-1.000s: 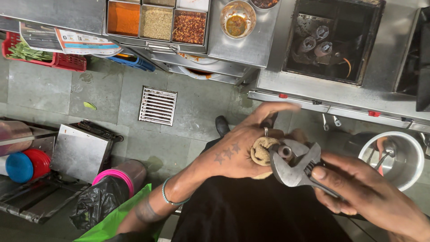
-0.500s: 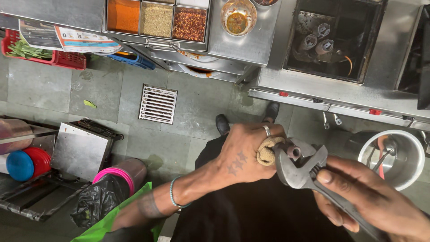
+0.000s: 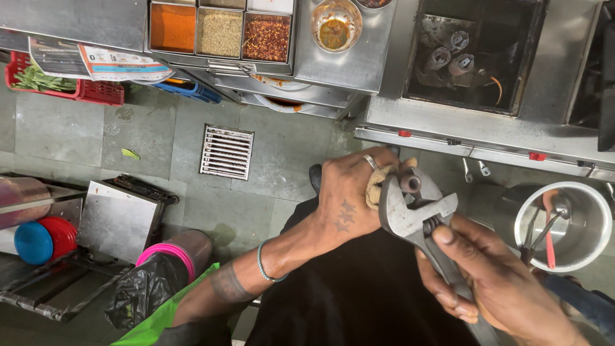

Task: The person works on a gas burner at a cooking line, first handling the burner head by hand, then gripping a burner component with a cloth and using an adjustable wrench to loosen and turn it while standing at the counter. They continue working the fitting with the wrench and hands throughout the clip.

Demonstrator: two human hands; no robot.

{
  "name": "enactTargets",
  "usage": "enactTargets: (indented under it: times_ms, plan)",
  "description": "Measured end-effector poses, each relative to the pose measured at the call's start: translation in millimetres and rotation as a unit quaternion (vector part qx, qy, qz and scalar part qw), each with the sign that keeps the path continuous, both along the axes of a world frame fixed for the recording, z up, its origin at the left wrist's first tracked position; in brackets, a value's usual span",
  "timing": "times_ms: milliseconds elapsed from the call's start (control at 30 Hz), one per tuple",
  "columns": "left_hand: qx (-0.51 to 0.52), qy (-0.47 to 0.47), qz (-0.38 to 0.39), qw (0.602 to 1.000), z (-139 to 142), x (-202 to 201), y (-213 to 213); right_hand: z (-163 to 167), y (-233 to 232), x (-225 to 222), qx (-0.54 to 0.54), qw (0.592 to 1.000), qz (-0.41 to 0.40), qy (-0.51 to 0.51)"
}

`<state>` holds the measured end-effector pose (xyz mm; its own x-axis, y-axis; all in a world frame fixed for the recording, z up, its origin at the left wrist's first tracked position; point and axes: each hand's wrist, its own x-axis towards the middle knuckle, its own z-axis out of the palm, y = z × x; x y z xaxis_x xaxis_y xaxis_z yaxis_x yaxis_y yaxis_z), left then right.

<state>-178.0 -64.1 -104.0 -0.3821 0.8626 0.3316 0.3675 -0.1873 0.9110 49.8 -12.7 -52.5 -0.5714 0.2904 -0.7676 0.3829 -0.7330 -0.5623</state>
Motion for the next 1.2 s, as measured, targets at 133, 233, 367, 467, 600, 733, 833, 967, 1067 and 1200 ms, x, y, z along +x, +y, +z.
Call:
enactTargets:
  times_ms: [133,233,367,467,600,733,833,967,1067,1200]
  plan:
    - [0.016,0.023,0.036,0.999,-3,1,5,7,-6,-16,-0.040,0.997,-0.053,0.029]
    - [0.023,0.060,0.065,0.996,-7,1,13,13,-11,-30,-0.053,0.995,-0.076,0.029]
    - [0.006,0.039,0.059,0.997,-7,-4,14,15,-5,-36,0.065,0.996,0.011,0.056]
    - [-0.081,-0.007,0.006,0.997,-2,-9,6,18,9,-23,0.134,0.980,0.148,0.010]
    - [-0.151,-0.095,-0.087,0.980,10,-14,-7,12,16,-13,0.132,0.967,0.203,-0.077]
    - [-0.200,-0.223,-0.148,0.942,18,-13,-11,14,23,-5,0.101,0.953,0.242,-0.151]
    - [-0.143,-0.210,-0.170,0.952,21,-13,-14,18,23,-4,0.100,0.973,0.203,-0.049]
    - [-0.210,-0.273,-0.223,0.912,22,-13,-19,26,27,-7,0.237,0.935,0.260,-0.053]
    - [-0.251,-0.273,-0.240,0.897,22,-10,-22,28,32,-8,0.489,0.810,0.289,0.148]
    - [-0.307,-0.331,-0.260,0.854,18,-6,-24,16,44,7,0.379,0.844,0.358,-0.125]
